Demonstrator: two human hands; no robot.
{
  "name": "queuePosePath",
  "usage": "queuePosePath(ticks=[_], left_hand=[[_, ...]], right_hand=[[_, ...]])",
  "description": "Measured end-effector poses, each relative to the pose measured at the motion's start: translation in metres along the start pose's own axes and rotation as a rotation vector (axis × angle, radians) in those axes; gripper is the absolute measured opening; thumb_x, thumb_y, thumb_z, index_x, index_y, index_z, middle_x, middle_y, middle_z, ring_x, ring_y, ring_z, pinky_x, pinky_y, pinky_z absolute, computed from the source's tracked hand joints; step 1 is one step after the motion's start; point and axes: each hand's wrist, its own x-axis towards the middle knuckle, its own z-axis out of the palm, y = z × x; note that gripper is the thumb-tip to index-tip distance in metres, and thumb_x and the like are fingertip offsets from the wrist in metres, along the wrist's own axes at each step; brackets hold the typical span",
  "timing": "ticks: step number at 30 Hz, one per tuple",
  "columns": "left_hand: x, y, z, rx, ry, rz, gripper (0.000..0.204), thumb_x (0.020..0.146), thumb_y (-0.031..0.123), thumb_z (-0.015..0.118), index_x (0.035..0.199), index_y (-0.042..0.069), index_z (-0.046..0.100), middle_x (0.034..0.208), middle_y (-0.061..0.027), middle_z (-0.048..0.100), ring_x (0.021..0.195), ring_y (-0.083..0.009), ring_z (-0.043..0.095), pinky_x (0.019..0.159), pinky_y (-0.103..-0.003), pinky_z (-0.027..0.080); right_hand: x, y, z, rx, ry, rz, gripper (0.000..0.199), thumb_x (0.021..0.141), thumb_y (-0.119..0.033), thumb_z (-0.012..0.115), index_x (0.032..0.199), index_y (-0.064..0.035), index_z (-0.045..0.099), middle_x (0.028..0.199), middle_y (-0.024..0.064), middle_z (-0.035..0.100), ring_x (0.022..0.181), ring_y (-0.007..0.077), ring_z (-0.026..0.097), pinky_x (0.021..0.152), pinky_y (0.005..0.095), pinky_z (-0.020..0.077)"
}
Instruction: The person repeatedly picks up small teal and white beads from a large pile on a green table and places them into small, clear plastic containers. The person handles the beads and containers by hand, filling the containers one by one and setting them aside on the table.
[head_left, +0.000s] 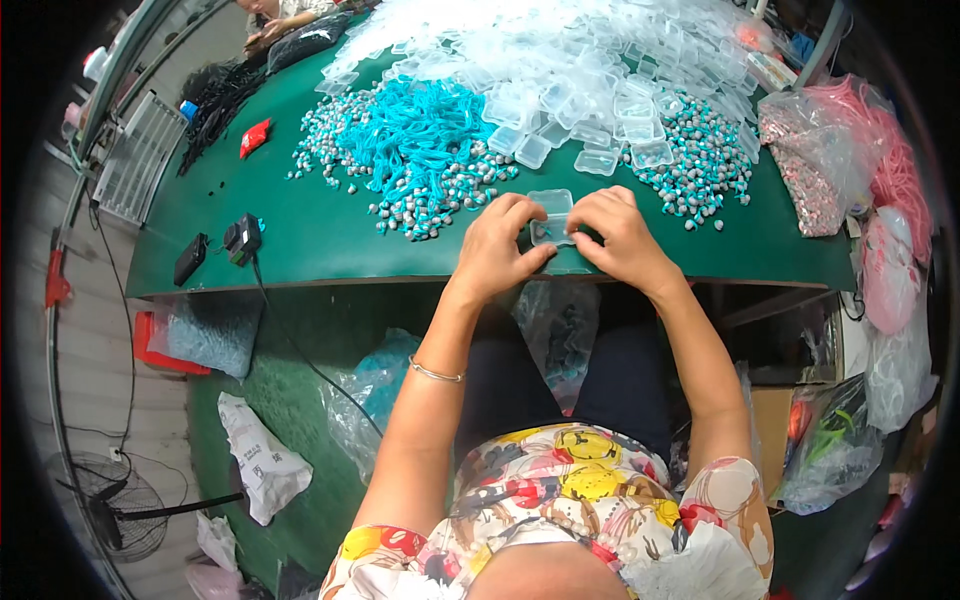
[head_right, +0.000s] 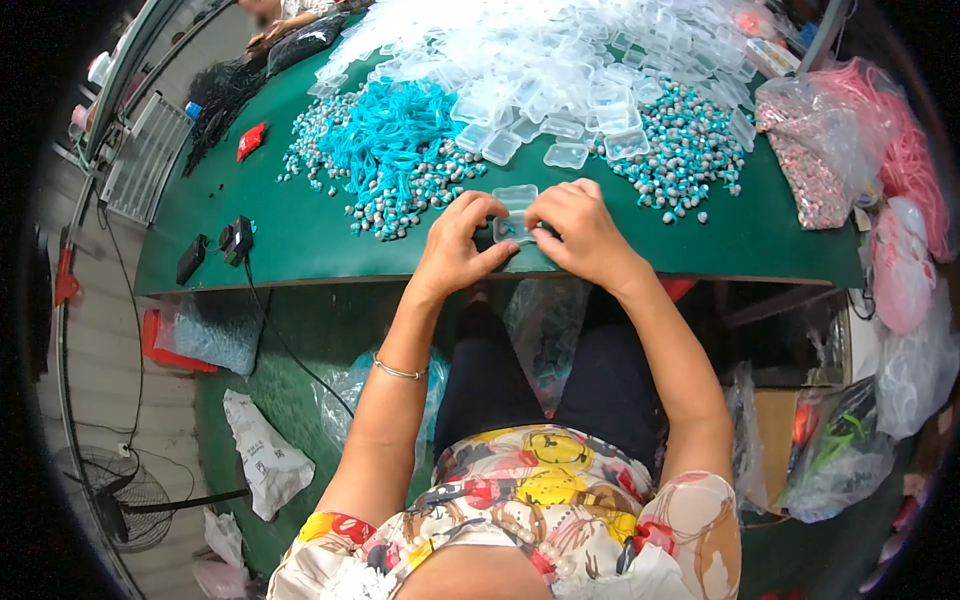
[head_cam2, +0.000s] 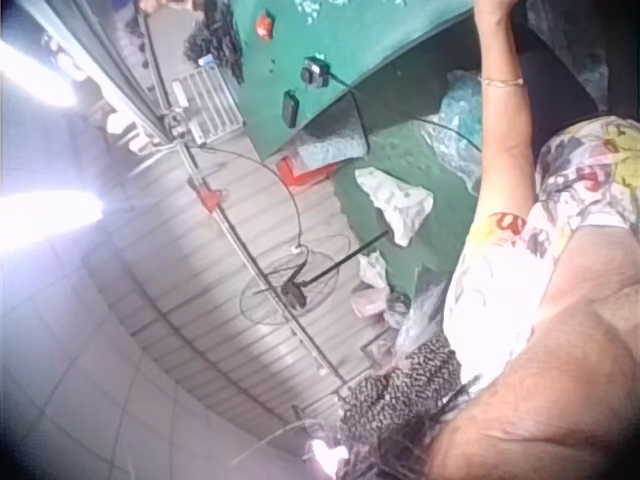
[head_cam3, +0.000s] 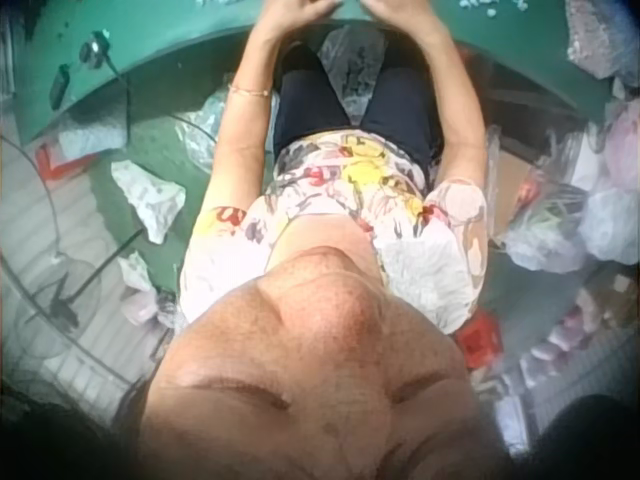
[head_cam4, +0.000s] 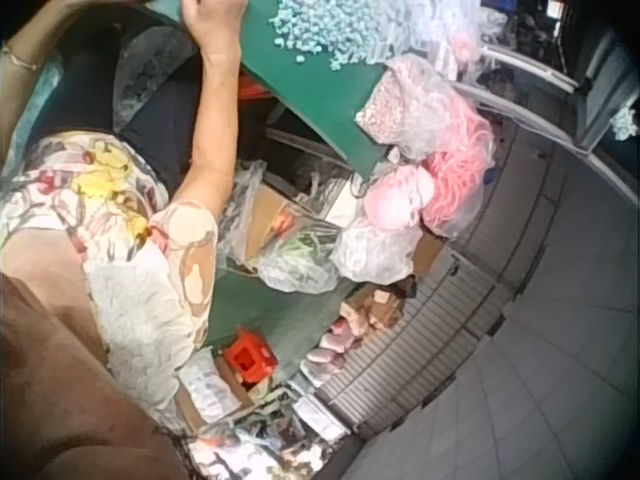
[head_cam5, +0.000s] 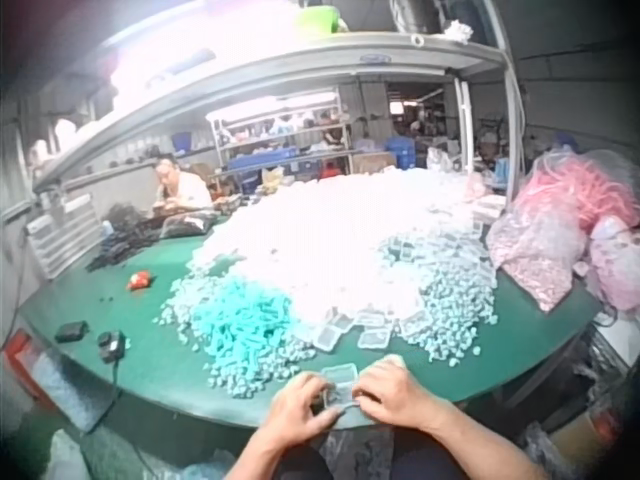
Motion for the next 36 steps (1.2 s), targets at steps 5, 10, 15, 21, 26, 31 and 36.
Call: queuePosePath(ticks=[5,10,15,21,26,31,36], left_hand=[[0.000,-0.004,0.002,0.024,0.005,0.041,0.035,0.069,0.018,0.085,0.097,0.006,0.066,0.103,-0.0087,0.062,0.086,-0.0248,0.063,0.071,-0.034,0.052],[-0.002,-0.005,0.001,0.012,-0.001,0.022,0.033,0.070,0.018,0.084,0.096,0.006,0.066,0.104,-0.0092,0.062,0.088,-0.0258,0.063,0.071,-0.035,0.052],[-0.001,0.001,-0.001,0.016,-0.017,0.013,0.033,0.070,0.019,0.084,0.095,0.007,0.066,0.105,-0.0099,0.062,0.091,-0.0291,0.063,0.074,-0.037,0.052],[0.001,0.006,-0.003,-0.027,-0.032,-0.035,0.031,0.070,0.020,0.083,0.092,0.008,0.064,0.100,-0.0083,0.062,0.093,-0.0298,0.061,0.077,-0.040,0.050],[0.001,0.003,-0.002,-0.031,-0.003,-0.004,0.032,0.069,0.020,0.083,0.092,0.008,0.064,0.096,-0.0089,0.060,0.095,-0.0318,0.060,0.080,-0.043,0.049],[-0.002,-0.001,-0.003,0.005,-0.011,0.018,0.035,0.071,0.020,0.082,0.098,0.008,0.064,0.100,-0.0087,0.062,0.093,-0.0306,0.062,0.078,-0.040,0.051],[-0.002,-0.001,-0.002,-0.001,0.001,0.016,0.035,0.071,0.020,0.082,0.099,0.009,0.064,0.099,-0.0080,0.061,0.091,-0.0290,0.062,0.077,-0.039,0.052]], right_hand=[[0.005,0.005,0.001,-0.035,-0.134,-0.015,0.011,0.079,-0.005,0.068,0.089,-0.0102,0.063,0.087,0.0028,0.062,0.090,0.0226,0.061,0.087,0.0387,0.0395],[0.013,0.005,-0.004,-0.030,-0.257,-0.018,0.011,0.081,-0.006,0.068,0.091,-0.0115,0.066,0.088,0.0027,0.063,0.091,0.0231,0.062,0.085,0.0381,0.0399],[0.024,0.010,-0.009,0.044,-0.292,-0.005,0.014,0.081,-0.005,0.067,0.093,-0.0118,0.068,0.089,0.0038,0.065,0.091,0.0252,0.062,0.081,0.0401,0.0430],[0.091,0.035,0.031,-0.091,0.024,-0.109,0.014,0.080,-0.008,0.067,0.092,-0.0143,0.072,0.088,0.0046,0.066,0.092,0.0261,0.063,0.080,0.0430,0.0458],[0.139,0.045,0.089,-0.353,-0.089,-0.143,0.017,0.081,-0.009,0.068,0.095,-0.0177,0.072,0.098,0.0036,0.064,0.096,0.0256,0.059,0.083,0.0416,0.0410],[0.156,0.038,0.101,-0.489,-0.260,-0.095,0.017,0.080,-0.010,0.069,0.094,-0.0207,0.072,0.103,0.0037,0.062,0.098,0.0252,0.059,0.082,0.0418,0.0411],[0.132,0.043,0.070,-0.020,-0.039,-0.128,0.021,0.080,-0.004,0.069,0.100,-0.0122,0.068,0.104,0.0079,0.066,0.100,0.0323,0.062,0.084,0.0445,0.0475]])
